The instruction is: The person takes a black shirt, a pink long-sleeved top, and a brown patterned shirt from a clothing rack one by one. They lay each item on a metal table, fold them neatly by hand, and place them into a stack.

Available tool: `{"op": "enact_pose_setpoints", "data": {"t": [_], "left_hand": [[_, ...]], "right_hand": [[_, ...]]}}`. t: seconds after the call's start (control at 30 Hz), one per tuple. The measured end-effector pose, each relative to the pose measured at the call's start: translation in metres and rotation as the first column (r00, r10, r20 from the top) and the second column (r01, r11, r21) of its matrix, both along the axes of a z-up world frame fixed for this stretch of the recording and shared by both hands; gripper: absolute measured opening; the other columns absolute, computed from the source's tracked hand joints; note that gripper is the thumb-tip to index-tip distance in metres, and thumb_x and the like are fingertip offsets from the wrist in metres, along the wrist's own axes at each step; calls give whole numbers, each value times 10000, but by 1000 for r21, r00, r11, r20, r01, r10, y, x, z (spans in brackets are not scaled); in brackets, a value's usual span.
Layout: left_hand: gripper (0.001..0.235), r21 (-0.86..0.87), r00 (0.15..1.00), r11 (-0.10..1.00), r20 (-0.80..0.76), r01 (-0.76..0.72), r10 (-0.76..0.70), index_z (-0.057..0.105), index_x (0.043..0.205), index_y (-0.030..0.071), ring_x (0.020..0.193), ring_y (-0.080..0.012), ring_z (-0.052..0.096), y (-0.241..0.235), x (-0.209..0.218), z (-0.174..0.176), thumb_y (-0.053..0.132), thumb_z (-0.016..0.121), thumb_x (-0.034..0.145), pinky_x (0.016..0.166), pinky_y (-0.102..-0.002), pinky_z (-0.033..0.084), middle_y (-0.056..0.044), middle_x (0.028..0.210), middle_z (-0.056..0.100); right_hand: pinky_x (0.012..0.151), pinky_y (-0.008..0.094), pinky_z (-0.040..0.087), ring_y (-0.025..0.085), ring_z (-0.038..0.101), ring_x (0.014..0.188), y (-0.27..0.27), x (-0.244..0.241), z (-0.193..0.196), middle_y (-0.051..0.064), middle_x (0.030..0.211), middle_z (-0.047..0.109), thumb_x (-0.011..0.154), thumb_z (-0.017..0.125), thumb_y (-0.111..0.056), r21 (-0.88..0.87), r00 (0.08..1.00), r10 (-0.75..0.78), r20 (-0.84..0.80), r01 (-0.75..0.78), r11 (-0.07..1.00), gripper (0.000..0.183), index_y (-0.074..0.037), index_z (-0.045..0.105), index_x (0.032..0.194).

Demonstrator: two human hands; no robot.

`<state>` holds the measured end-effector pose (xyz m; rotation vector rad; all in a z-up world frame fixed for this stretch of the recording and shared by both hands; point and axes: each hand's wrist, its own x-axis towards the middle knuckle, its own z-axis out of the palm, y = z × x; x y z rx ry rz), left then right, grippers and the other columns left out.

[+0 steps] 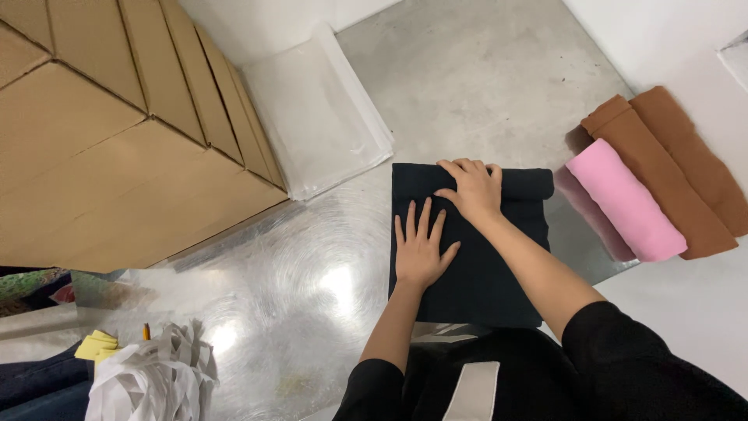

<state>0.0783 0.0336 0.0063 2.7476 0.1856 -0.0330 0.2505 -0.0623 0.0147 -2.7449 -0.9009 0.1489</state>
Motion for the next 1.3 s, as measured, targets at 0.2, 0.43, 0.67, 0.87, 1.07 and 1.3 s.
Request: {"op": "enact_pose_setpoints", "data": {"t": [0.2,0.43,0.67,0.87,1.07,1.3], "left_hand": [[777,-26,1000,1000,-11,-13,12,322,1655,248,1650,-421,21,1,2,-10,690,456,1031,1281,-722,23,-112,1782,133],[832,-22,997,1000,-72,-18,17,269,1680,272,1653,-401,21,12,-23,-2,745,434,1015,1280,-706,14,-133,1784,127],[864,-37,990,999,135,-23,28,261,1696,220,1612,-339,212,14,-37,-17,634,584,1010,1317,-546,125,-147,1714,270],[678,155,898,987,429,35,-100,379,1652,173,1545,-320,385,9,0,-9,321,638,1044,1280,-485,320,-95,1608,444],[514,172,905,985,420,-1,-72,520,1537,185,1527,-279,423,20,22,-9,111,605,1036,1287,-484,303,-55,1556,524],[480,256,897,966,421,23,-133,506,1553,203,1523,-220,434,33,-11,-18,111,542,1084,1276,-423,353,-13,1575,520]], "right_hand": [[1200,647,177,303,523,1387,-4,-24,-12,82,1356,651,929,820,-340,130,982,-24,187,0,991,666,-259,570,1541],[1221,655,164,369,531,1385,-4,-54,30,195,1344,684,1014,781,-198,313,994,-36,103,2,950,457,-97,657,1442],[1266,684,-14,363,151,1640,-24,-80,0,92,1773,248,1072,551,-217,121,977,27,210,-53,991,696,-327,294,1709],[1280,679,-11,335,44,1668,-36,-108,4,31,1828,93,1087,499,-290,23,984,35,177,-40,999,610,-296,316,1669],[1289,649,42,284,117,1661,-61,-107,-11,6,1811,185,1093,511,-356,82,969,89,229,-110,991,563,-280,414,1642],[1218,715,105,320,368,1561,-104,-60,8,101,1646,456,1074,581,-472,153,982,-22,188,-7,988,607,-251,465,1627]]}}
